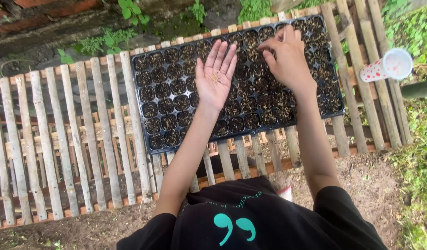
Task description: The person is planting individual seeds into a seedling tray filled with soil, picking them from their palm and placing them into each cell.
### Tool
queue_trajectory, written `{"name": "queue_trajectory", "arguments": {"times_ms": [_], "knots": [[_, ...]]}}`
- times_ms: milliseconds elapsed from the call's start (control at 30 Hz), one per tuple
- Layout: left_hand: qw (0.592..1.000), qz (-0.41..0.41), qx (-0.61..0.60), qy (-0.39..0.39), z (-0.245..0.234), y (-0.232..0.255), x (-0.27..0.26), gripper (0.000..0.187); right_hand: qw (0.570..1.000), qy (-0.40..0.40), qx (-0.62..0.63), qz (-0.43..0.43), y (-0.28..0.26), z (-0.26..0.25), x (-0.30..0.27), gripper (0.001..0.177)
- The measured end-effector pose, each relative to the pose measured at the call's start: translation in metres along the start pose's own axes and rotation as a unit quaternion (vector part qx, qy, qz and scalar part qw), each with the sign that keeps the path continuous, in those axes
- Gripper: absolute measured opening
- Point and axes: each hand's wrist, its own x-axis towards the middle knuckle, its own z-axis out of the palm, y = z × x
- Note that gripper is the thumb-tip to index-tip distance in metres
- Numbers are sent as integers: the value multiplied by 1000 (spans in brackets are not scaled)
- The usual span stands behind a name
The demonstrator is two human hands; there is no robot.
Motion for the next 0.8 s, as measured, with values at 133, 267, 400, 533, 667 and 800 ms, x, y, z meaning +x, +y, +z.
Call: {"name": "queue_trajectory", "arguments": {"times_ms": [133, 267, 400, 533, 667, 800], "knots": [[999, 12, -4, 36, -1, 3, 12, 61, 1000, 4, -20, -10, 2, 8, 32, 19], [997, 22, 3, 71, 8, 4, 8, 60, 997, -40, -51, 39, -6, 9, 47, 24], [994, 21, 52, 97, -14, 1, 8, 65, 999, -4, -22, 35, 4, 21, 52, 15], [994, 15, 38, 103, -7, -2, 8, 63, 999, -4, -46, 12, 20, 34, 53, 14], [995, 4, 24, 101, -7, -1, 8, 62, 999, 4, -39, 15, 25, 43, 55, 15], [995, -1, 6, 103, -9, 0, 5, 62, 999, 5, -41, 6, 24, 43, 53, 15]]}}
